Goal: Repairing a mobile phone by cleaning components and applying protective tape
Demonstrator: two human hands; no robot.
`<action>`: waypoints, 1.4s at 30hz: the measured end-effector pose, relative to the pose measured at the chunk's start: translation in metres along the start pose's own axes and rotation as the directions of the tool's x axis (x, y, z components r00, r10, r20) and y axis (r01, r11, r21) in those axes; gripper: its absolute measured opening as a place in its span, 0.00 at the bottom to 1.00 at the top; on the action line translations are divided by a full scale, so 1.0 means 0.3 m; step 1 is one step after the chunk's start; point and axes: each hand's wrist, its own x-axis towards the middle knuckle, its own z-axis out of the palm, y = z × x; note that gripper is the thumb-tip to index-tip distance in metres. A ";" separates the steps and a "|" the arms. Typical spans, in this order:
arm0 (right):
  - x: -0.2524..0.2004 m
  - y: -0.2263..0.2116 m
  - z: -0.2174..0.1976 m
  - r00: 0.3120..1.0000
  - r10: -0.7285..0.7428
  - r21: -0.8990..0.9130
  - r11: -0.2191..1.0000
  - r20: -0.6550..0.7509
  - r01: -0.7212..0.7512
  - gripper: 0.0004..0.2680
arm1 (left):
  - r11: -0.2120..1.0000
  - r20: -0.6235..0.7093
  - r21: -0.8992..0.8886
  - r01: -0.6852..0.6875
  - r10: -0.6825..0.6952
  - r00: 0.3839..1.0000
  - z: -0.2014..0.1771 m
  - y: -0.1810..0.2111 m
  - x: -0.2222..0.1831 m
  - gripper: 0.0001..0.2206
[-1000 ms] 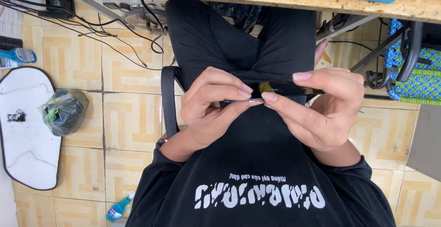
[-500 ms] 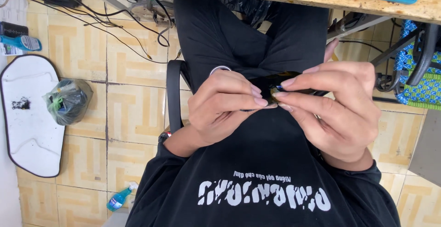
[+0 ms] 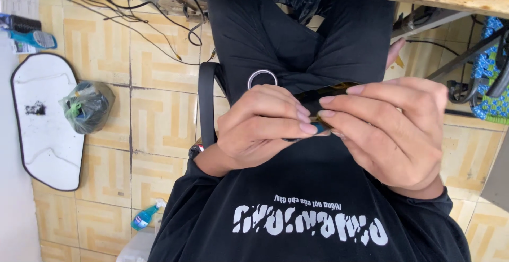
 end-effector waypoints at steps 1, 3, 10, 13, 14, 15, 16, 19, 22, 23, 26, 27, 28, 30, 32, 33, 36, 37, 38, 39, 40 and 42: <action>-0.009 0.003 0.007 1.000 -0.006 0.008 1.000 0.002 0.006 0.05 | 1.000 -0.005 0.009 0.002 -0.002 1.000 -0.001 0.005 0.003 0.05; -0.030 0.008 0.018 0.997 -0.047 -0.107 0.993 -0.057 0.041 0.06 | 0.999 0.050 0.047 -0.009 0.006 0.999 -0.001 0.013 0.008 0.14; -0.069 0.052 0.050 0.982 -0.094 0.029 0.995 -0.164 0.100 0.04 | 0.991 0.099 -0.119 -0.062 0.074 0.992 -0.016 0.006 0.008 0.13; -0.070 0.055 0.054 0.979 -0.111 0.076 0.989 -0.169 0.125 0.03 | 0.991 0.157 -0.130 -0.032 0.053 0.986 -0.022 0.012 0.007 0.09; -0.067 0.052 0.056 0.977 -0.101 0.084 0.989 -0.186 0.119 0.03 | 0.990 0.148 -0.136 -0.043 0.064 0.987 -0.020 0.011 0.006 0.09; -0.063 0.050 0.060 0.974 -0.093 0.092 0.989 -0.205 0.113 0.02 | 0.989 0.140 -0.140 -0.055 0.075 0.987 -0.019 0.009 0.004 0.08; -0.063 0.051 0.058 0.975 -0.092 0.092 0.989 -0.204 0.113 0.02 | 0.988 0.140 -0.141 -0.055 0.075 0.987 -0.020 0.008 0.004 0.08; -0.062 0.054 0.053 0.978 -0.103 0.100 0.987 -0.179 0.122 0.03 | 0.987 0.148 -0.147 -0.066 0.088 0.985 -0.022 0.007 0.006 0.07; -0.061 0.056 0.053 0.976 -0.122 0.094 0.986 -0.180 0.140 0.04 | 0.985 0.156 -0.147 -0.085 0.108 0.982 -0.023 0.007 0.006 0.07; -0.061 0.055 0.051 0.978 -0.119 0.092 0.986 -0.173 0.136 0.04 | 0.985 0.167 -0.154 -0.077 0.102 0.981 -0.024 0.006 0.005 0.07; -0.060 0.059 0.052 0.976 -0.129 0.078 0.986 -0.176 0.144 0.04 | 0.984 0.175 -0.156 -0.082 0.109 0.978 -0.022 0.003 0.007 0.07; -0.059 0.061 0.053 0.972 -0.144 0.066 0.985 -0.185 0.158 0.05 | 0.984 0.172 -0.152 -0.097 0.123 0.977 -0.021 0.003 0.009 0.06; -0.058 0.060 0.052 0.973 -0.142 0.065 0.986 -0.185 0.156 0.05 | 0.983 0.173 -0.153 -0.096 0.123 0.977 -0.024 0.004 0.010 0.06; -0.056 0.059 0.051 0.972 -0.147 0.065 0.985 -0.184 0.161 0.04 | 0.985 0.201 -0.143 -0.098 0.126 0.971 -0.031 0.005 0.013 0.06; -0.054 0.059 0.052 0.970 -0.156 0.057 0.984 -0.186 0.169 0.04 | 0.984 0.209 -0.140 -0.112 0.140 0.968 -0.033 0.002 0.012 0.05; -0.053 0.058 0.052 0.969 -0.165 0.050 0.983 -0.186 0.177 0.05 | 0.983 0.215 -0.137 -0.124 0.152 0.965 -0.033 0.001 0.012 0.05; -0.054 0.045 0.035 0.985 -0.119 0.053 0.991 -0.126 0.126 0.04 | 0.984 0.291 -0.138 -0.110 0.146 0.945 -0.050 0.003 0.011 0.06; -0.052 0.046 0.034 0.985 -0.118 0.053 0.991 -0.126 0.125 0.04 | 0.984 0.292 -0.138 -0.109 0.146 0.945 -0.045 0.003 0.013 0.06; -0.051 0.047 0.034 0.984 -0.132 0.051 0.989 -0.121 0.139 0.04 | 0.982 0.260 -0.133 -0.134 0.165 0.951 -0.040 0.002 0.015 0.06; -0.050 0.047 0.033 0.983 -0.145 0.049 0.987 -0.116 0.151 0.04 | 0.979 0.228 -0.128 -0.156 0.182 0.956 -0.035 0.001 0.016 0.05; -0.050 0.048 0.032 0.983 -0.143 0.050 0.988 -0.115 0.149 0.04 | 0.980 0.229 -0.129 -0.154 0.181 0.957 -0.035 0.002 0.016 0.05; -0.050 0.051 0.032 0.980 -0.164 0.043 0.985 -0.117 0.170 0.04 | 0.980 0.232 -0.128 -0.149 0.176 0.957 -0.036 0.004 0.017 0.06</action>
